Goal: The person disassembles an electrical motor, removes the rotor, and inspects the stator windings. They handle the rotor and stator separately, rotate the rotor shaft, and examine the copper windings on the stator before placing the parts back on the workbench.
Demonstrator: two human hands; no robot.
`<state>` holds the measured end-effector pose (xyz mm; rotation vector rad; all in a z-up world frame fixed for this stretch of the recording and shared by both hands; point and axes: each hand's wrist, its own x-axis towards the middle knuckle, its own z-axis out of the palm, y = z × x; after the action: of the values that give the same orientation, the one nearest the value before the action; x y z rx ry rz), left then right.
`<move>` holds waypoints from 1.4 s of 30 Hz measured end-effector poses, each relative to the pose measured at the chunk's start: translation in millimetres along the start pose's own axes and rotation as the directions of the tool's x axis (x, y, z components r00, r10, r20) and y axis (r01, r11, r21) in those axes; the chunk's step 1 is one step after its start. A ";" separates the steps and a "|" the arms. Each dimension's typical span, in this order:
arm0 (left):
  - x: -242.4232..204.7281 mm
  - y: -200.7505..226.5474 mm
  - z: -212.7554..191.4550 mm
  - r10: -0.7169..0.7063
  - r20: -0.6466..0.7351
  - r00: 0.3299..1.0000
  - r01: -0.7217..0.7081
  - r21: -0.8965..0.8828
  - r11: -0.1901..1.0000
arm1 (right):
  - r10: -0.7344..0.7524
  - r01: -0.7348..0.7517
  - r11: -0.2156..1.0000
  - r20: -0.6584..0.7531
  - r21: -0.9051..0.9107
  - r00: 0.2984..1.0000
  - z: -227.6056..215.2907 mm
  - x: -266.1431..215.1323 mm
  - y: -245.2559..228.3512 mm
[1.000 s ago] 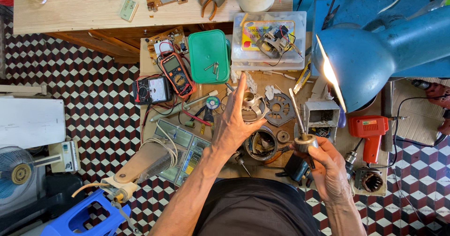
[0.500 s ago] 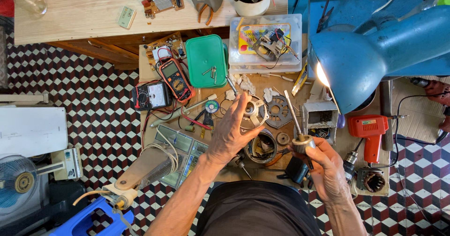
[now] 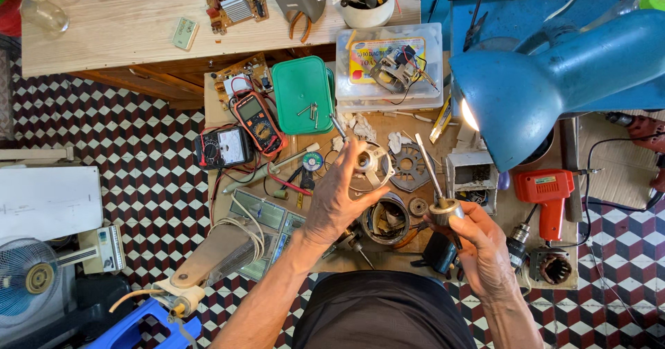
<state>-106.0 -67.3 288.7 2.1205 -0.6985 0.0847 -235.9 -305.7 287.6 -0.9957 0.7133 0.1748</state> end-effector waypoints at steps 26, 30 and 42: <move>9.7 -27.5 -1.1 -0.781 0.327 0.533 0.456 -0.888 -0.061 | 0.007 -0.033 0.768 -0.044 -0.640 0.999 60.2 -7.1 -27.4; 10.3 -27.0 0.6 -0.794 0.312 0.522 0.473 -0.880 -0.035 | 0.017 -0.046 0.766 -0.051 -0.641 0.999 59.8 -5.2 -26.4; 8.9 -18.7 -2.6 -0.764 0.349 0.542 0.636 -0.765 0.101 | -0.038 0.013 0.696 -0.019 -0.718 0.999 64.6 -4.6 -28.4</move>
<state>-88.5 -60.8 279.4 1.2028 0.4567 -0.5605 -196.5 -267.8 332.5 -1.7721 0.6652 0.4394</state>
